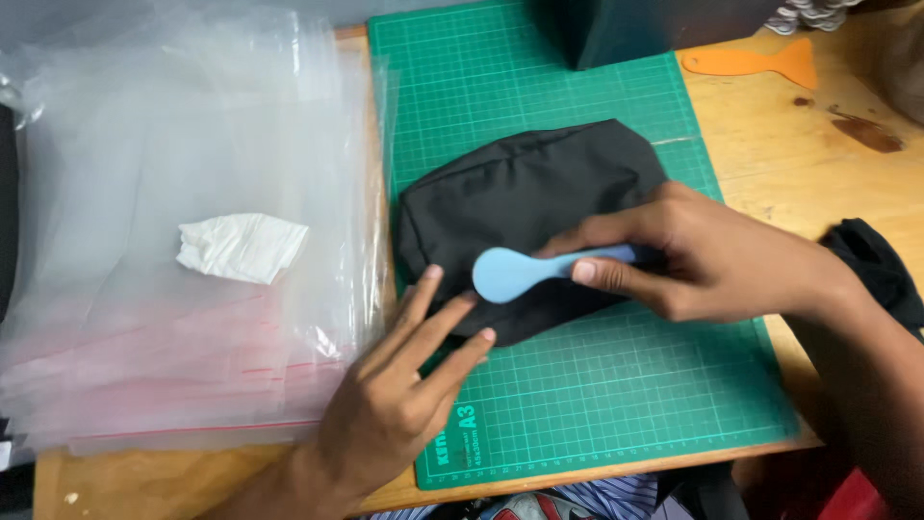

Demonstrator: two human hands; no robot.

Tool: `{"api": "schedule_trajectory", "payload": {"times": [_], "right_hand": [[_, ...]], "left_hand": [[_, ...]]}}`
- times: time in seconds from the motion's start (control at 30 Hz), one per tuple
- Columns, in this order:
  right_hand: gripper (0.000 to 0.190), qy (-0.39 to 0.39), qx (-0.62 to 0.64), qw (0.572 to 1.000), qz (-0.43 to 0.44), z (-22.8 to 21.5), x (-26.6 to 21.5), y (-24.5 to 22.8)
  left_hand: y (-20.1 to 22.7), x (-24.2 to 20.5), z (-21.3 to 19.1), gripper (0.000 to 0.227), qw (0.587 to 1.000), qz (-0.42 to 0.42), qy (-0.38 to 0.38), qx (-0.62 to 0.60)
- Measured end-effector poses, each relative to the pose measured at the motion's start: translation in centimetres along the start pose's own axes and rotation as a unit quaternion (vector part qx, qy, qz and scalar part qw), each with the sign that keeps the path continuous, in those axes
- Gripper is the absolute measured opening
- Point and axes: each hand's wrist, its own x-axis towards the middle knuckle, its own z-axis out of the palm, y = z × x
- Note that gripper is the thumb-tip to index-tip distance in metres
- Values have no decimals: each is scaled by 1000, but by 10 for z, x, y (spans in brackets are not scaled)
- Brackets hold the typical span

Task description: The person brushes a small black bag with a blue brush, wipes a clear plastic sheet with a dark cloth, and attaches a keychain to the bag's loop before clipping on a shoulder strap.

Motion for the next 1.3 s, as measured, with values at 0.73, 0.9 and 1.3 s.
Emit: {"api": "schedule_trajectory", "payload": {"times": [0.73, 0.9, 1.3], "right_hand": [[29, 159, -173, 970, 69, 46, 13, 25], [27, 228, -113, 958, 133, 33, 9, 16], [29, 248, -378, 878, 160, 12, -24, 71]], "left_hand": [[7, -4, 7, 30, 998, 8, 42, 47], [7, -2, 6, 17, 997, 11, 53, 52], [6, -4, 9, 20, 996, 13, 52, 64]]}}
